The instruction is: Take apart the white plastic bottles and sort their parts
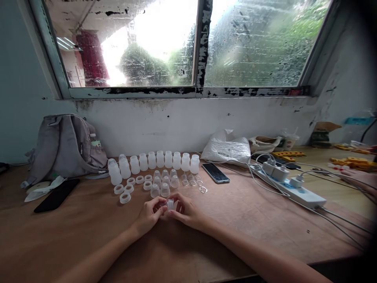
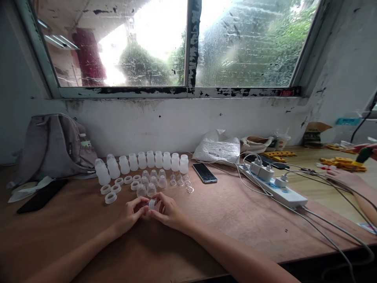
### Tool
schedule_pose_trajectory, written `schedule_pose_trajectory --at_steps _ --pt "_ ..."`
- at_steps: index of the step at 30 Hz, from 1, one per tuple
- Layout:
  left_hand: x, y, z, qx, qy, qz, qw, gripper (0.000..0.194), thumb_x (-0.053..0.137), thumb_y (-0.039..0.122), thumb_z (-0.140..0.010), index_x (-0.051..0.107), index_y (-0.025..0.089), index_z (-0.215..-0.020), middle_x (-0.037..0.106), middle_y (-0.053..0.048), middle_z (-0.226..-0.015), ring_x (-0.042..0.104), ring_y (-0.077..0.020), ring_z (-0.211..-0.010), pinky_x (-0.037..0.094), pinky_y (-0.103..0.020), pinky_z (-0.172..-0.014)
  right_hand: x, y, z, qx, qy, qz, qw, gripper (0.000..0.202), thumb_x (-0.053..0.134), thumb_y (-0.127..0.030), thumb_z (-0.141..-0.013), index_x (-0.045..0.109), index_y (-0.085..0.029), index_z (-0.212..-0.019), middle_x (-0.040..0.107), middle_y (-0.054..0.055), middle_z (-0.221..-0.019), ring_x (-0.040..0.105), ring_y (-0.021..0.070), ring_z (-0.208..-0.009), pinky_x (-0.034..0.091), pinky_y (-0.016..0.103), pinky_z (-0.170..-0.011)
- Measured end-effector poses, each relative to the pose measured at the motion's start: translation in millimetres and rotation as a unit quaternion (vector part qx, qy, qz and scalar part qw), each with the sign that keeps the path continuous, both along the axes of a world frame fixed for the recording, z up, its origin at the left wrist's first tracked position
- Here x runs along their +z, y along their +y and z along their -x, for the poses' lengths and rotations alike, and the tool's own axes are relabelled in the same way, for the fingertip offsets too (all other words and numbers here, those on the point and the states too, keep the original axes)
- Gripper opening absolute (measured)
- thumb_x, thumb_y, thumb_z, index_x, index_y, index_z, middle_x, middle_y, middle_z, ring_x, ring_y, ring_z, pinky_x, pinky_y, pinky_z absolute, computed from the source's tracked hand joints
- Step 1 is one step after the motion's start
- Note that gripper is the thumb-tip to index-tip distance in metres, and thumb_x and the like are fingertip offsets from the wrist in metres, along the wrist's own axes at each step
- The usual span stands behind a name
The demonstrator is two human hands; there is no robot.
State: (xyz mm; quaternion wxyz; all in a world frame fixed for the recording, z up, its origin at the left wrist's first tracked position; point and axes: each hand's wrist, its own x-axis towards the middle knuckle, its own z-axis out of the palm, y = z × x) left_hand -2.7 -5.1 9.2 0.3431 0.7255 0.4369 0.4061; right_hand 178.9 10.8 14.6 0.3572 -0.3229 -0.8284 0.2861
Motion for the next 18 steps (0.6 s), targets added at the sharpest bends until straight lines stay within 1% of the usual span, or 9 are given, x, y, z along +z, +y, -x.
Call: schedule_pose_trajectory --at_steps 3,6,9,13,15,17,18 --pt "2.9 -1.5 -0.2 -0.005 0.014 -0.008 1.0 0.025 0.047 0.036 -0.078 0.057 0.016 -0.088 0.059 -0.001 -0.069 0.053 -0.0125 -0.058 0.041 -0.021 -0.055 -1.2 0.6 1.8 -0.008 0.0 0.004 1.0 0.03 0.055 -0.037 -0.074 0.047 -0.019 -0.096 0.05 -0.004 -0.064 0.044 0.0073 -0.053 0.037 0.019 -0.051" --pt "5.7 -2.6 -0.2 -0.012 0.014 -0.015 1.0 0.022 0.045 0.034 -0.079 0.056 0.016 -0.087 0.059 -0.001 -0.071 0.053 -0.0121 -0.06 0.04 -0.021 -0.056 -0.4 0.4 2.0 -0.004 -0.001 0.008 1.0 0.027 0.053 -0.036 -0.075 0.048 -0.018 -0.094 0.05 -0.004 -0.062 0.044 0.0074 -0.053 0.036 0.019 -0.051" --pt "7.0 -2.4 0.0 -0.012 0.021 -0.023 0.999 0.021 0.045 0.033 -0.079 0.056 0.016 -0.087 0.059 -0.001 -0.072 0.052 -0.0119 -0.06 0.04 -0.021 -0.057 1.3 -0.4 1.2 0.002 0.001 0.005 1.0 0.027 0.054 -0.036 -0.075 0.048 -0.018 -0.094 0.052 -0.003 -0.065 0.044 0.0076 -0.054 0.037 0.019 -0.051" --pt "5.3 -2.6 -0.6 -0.01 0.03 -0.026 0.999 0.022 0.045 0.033 -0.079 0.057 0.016 -0.087 0.058 -0.001 -0.068 0.051 -0.0118 -0.058 0.04 -0.021 -0.056 2.4 -0.9 0.5 0.009 0.006 0.012 1.0 0.027 0.054 -0.036 -0.075 0.048 -0.018 -0.095 0.053 -0.003 -0.066 0.044 0.0078 -0.055 0.037 0.019 -0.052" --pt "5.1 -3.7 -0.6 -0.007 0.03 -0.029 0.999 0.022 0.046 0.033 -0.078 0.057 0.016 -0.087 0.059 -0.001 -0.071 0.052 -0.0124 -0.06 0.04 -0.022 -0.057 2.3 -0.8 0.5 0.013 0.01 0.021 1.0 0.028 0.054 -0.036 -0.075 0.048 -0.018 -0.095 0.052 -0.003 -0.066 0.044 0.0079 -0.055 0.037 0.019 -0.052" --pt "7.8 -3.0 2.0 -0.009 0.031 -0.026 0.999 0.023 0.049 0.035 -0.077 0.058 0.017 -0.087 0.061 -0.003 -0.074 0.054 -0.0139 -0.065 0.041 -0.022 -0.059 1.9 -0.8 0.3 0.018 0.016 0.03 0.999 0.029 0.053 -0.037 -0.076 0.048 -0.019 -0.097 0.052 -0.003 -0.067 0.044 0.0078 -0.055 0.037 0.019 -0.052" --pt "10.8 -0.8 5.2 -0.019 0.032 -0.019 0.999 0.025 0.05 0.036 -0.076 0.058 0.017 -0.088 0.061 -0.003 -0.075 0.055 -0.0142 -0.066 0.041 -0.023 -0.059 1.5 -0.6 0.1 0.021 0.021 0.035 0.999 0.03 0.053 -0.037 -0.076 0.047 -0.019 -0.098 0.052 -0.003 -0.068 0.045 0.0077 -0.055 0.037 0.019 -0.052"
